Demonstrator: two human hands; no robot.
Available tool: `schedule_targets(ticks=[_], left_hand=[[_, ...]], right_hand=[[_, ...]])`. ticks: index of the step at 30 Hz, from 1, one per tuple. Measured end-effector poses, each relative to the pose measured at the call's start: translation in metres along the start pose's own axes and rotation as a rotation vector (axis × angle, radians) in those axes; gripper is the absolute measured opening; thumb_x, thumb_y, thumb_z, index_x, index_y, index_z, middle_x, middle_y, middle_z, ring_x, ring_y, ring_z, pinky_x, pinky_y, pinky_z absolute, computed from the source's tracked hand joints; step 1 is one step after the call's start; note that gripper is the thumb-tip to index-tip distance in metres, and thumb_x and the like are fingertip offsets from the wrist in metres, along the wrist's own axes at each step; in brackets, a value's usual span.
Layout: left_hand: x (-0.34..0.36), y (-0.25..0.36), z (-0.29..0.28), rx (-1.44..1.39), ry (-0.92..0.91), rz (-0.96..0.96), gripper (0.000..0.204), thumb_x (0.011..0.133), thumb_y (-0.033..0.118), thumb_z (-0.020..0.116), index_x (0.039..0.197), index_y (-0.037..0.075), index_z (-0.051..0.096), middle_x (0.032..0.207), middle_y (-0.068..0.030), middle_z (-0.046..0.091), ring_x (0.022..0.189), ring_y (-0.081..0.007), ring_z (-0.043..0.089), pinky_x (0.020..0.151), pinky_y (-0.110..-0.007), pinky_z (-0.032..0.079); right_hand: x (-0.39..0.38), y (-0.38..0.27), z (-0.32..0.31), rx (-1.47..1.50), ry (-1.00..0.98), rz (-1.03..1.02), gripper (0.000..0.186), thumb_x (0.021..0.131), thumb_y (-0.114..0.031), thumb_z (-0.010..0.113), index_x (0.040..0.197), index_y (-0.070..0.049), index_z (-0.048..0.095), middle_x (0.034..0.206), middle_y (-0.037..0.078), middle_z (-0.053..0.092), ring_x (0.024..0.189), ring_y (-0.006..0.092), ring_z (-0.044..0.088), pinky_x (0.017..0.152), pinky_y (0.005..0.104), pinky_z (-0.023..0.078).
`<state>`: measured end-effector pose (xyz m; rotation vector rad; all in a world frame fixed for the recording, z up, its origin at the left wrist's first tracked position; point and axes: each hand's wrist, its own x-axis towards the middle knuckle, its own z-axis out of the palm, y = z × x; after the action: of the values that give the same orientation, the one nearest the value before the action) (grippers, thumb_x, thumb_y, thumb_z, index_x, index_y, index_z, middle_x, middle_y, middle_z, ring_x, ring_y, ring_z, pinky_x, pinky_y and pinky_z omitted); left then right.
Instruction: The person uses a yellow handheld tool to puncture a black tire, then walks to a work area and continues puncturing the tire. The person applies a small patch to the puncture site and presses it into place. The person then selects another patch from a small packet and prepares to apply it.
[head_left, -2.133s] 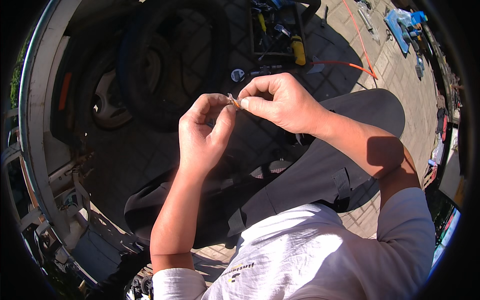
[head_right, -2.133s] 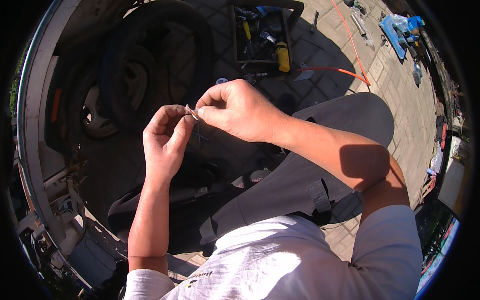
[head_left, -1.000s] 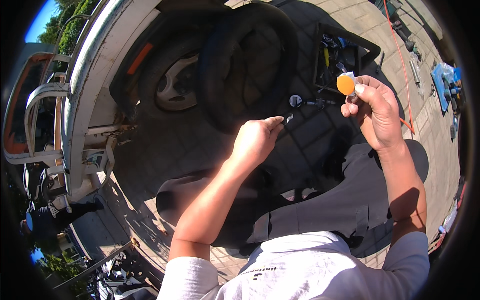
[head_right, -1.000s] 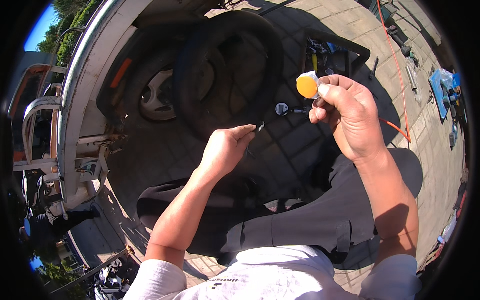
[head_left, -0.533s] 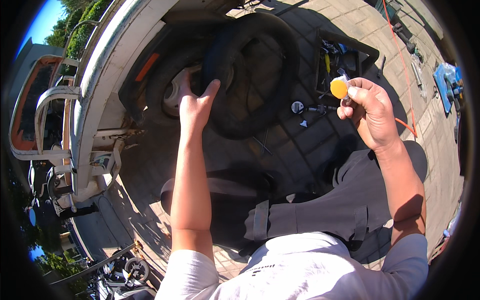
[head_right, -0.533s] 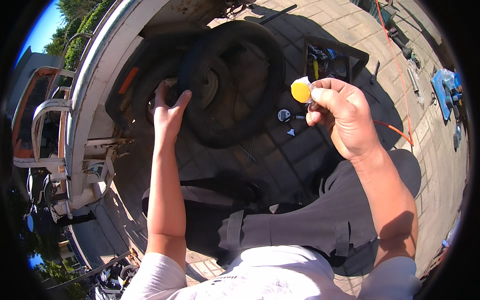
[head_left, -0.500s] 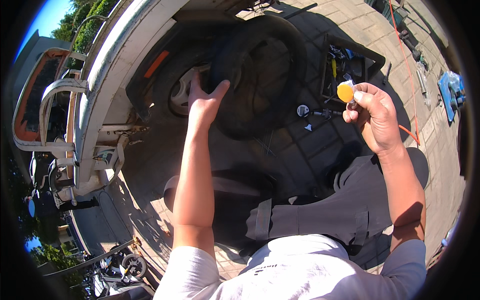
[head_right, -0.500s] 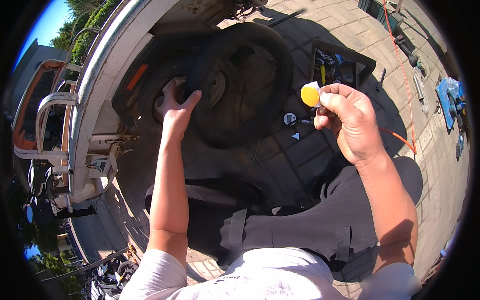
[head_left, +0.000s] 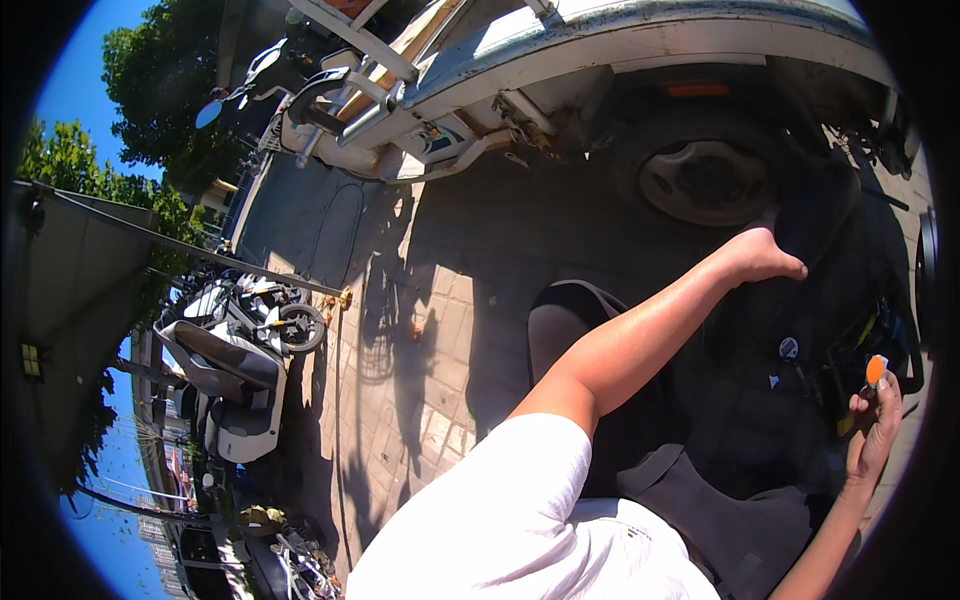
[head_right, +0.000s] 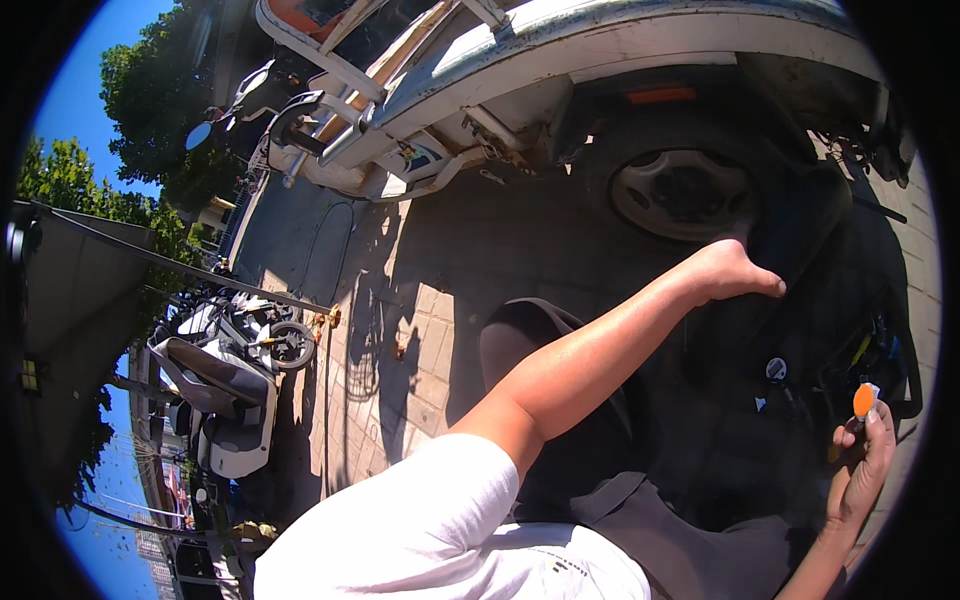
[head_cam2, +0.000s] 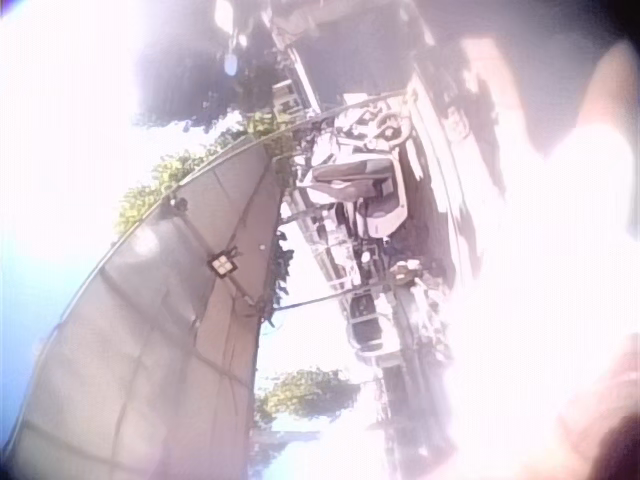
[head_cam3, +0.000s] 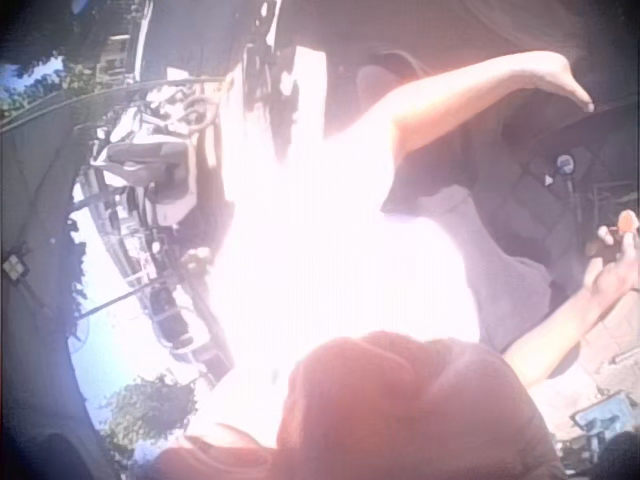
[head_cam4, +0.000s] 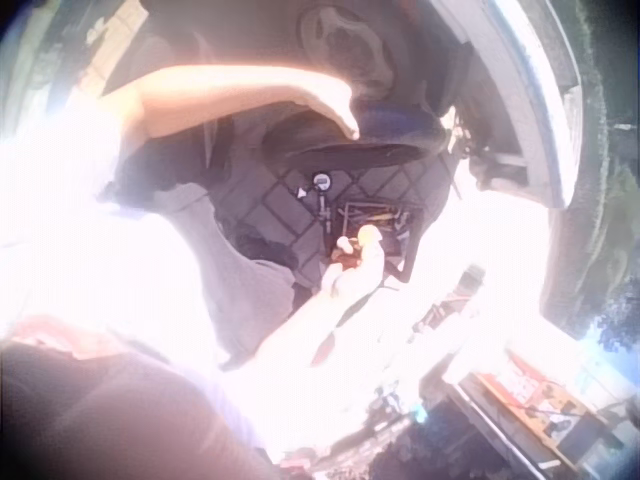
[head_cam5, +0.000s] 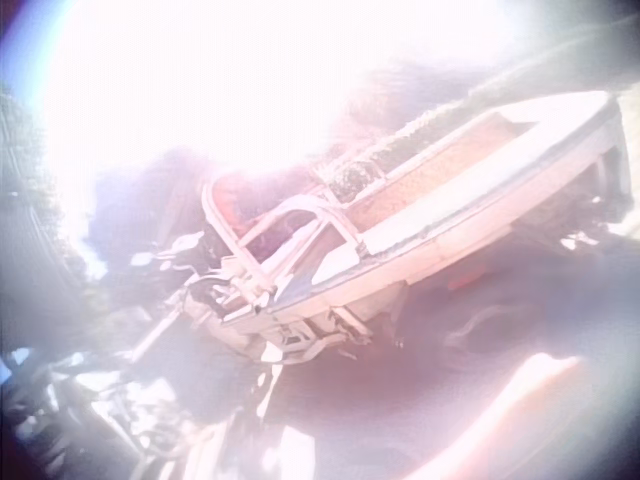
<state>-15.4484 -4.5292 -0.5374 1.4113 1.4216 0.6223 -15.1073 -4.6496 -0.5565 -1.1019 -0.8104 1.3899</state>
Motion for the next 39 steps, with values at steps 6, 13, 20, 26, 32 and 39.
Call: schedule_targets(ticks=[6,13,20,26,32,39], left_hand=[[-0.029,-0.009,0.016,-0.073,-0.121,-0.155,0.070,0.066,0.046,0.086,0.101,-0.013,0.071,0.095,-0.0214,0.071,0.089,-0.0287,0.068,0.081,-0.038,0.054],[-0.052,-0.017,0.033,-0.219,-0.146,-0.026,0.074,0.065,0.033,0.090,0.116,-0.011,0.061,0.107,-0.0227,0.069,0.102,-0.0304,0.067,0.092,-0.038,0.054],[-0.073,-0.019,0.054,-0.211,-0.039,0.059,0.102,0.064,0.030,0.090,0.142,-0.012,0.041,0.120,-0.0267,0.065,0.111,-0.0346,0.066,0.099,-0.039,0.053],[-0.075,-0.026,0.062,-0.235,-0.016,0.068,0.111,0.071,0.027,0.085,0.156,-0.010,0.024,0.126,-0.0317,0.064,0.118,-0.0368,0.065,0.104,-0.040,0.050],[-0.066,-0.027,0.055,-0.214,0.191,0.102,0.083,0.086,0.023,0.071,0.153,-0.010,0.033,0.131,-0.0301,0.063,0.118,-0.0332,0.067,0.098,-0.039,0.055],[-0.054,-0.036,0.020,0.294,0.354,0.053,0.086,0.077,0.035,0.085,0.143,-0.008,0.051,0.138,-0.0321,0.055,0.126,-0.0402,0.060,0.102,-0.043,0.051]], right_hand=[[0.008,0.010,0.011,-0.055,-0.016,0.097,0.024,0.102,-0.025,0.064,0.115,-0.005,0.064,0.075,-0.002,0.057,0.064,0.0033,0.053,0.068,0.0223,0.045],[0.027,0.029,0.007,-0.101,-0.049,0.161,0.020,0.100,-0.027,0.066,0.108,-0.009,0.064,0.084,-0.004,0.059,0.064,0.0020,0.053,0.064,0.0200,0.047],[0.031,0.016,0.027,-0.031,-0.120,0.194,0.019,0.096,-0.026,0.069,0.103,-0.009,0.065,0.100,0.001,0.068,0.085,0.0079,0.063,0.083,0.0257,0.051],[-0.001,-0.006,0.074,-0.342,-0.639,-0.067,0.016,0.086,-0.021,0.070,0.083,-0.006,0.063,0.132,0.017,0.064,0.118,0.0223,0.061,0.104,0.0355,0.044],[0.009,0.012,0.112,-0.502,-0.686,-0.201,0.011,0.091,-0.010,0.066,0.094,0.000,0.071,0.150,0.018,0.055,0.118,0.0185,0.063,0.099,0.0317,0.049],[0.018,0.018,0.129,-0.220,-0.648,-0.081,0.012,0.093,-0.007,0.065,0.097,0.002,0.071,0.125,0.008,0.069,0.096,0.0097,0.063,0.092,0.0267,0.052]])
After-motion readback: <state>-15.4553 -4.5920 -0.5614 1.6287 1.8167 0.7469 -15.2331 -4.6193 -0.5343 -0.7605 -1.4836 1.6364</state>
